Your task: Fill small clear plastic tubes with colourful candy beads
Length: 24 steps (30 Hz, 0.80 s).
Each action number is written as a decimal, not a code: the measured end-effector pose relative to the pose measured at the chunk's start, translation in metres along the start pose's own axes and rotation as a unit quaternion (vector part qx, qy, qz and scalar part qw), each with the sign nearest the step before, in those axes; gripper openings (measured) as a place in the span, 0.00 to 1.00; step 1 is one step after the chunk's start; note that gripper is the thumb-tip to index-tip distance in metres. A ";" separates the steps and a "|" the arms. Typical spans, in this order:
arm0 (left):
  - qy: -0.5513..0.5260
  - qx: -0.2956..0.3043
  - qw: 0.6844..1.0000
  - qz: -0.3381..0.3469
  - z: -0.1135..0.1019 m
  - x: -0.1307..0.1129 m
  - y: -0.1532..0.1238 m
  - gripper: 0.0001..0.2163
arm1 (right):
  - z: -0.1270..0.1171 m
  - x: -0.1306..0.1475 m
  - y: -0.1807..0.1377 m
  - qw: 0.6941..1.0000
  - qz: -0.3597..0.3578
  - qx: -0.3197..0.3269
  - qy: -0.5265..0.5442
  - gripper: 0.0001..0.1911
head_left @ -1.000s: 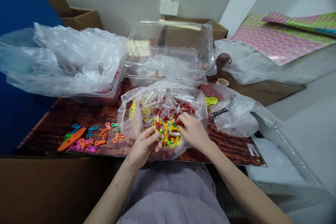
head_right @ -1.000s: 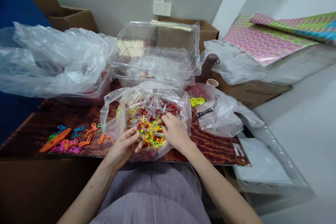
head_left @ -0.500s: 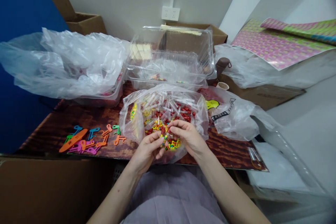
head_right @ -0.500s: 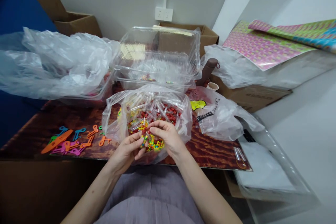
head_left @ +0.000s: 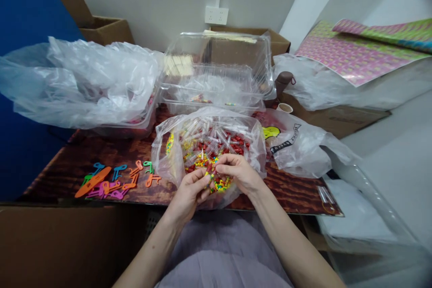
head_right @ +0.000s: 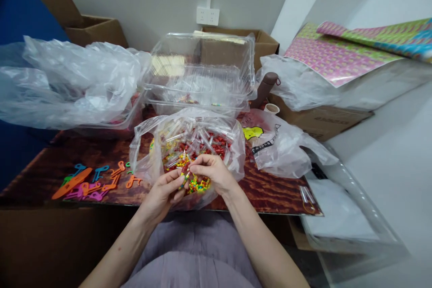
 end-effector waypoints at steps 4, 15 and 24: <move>0.017 -0.039 0.999 -0.005 -0.003 0.004 0.003 0.17 | -0.002 -0.003 0.001 1.000 0.001 -0.016 0.009 0.13; 0.449 -0.127 0.842 0.271 0.041 -0.139 0.043 0.09 | -0.060 0.023 -0.026 0.949 -0.116 -0.293 0.030 0.23; 0.648 -0.323 0.634 0.272 0.036 -0.262 0.154 0.14 | -0.067 0.016 -0.055 0.968 -0.080 -0.221 -0.085 0.21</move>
Point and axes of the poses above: each hand's wrist, its own y-axis towards the middle knuckle, its own z-axis out of the palm, x = y × z, the point moved 8 cm from there along y, towards the middle knuckle, and after that the axes turned 8 degrees about -z, right-handed, at the moved point
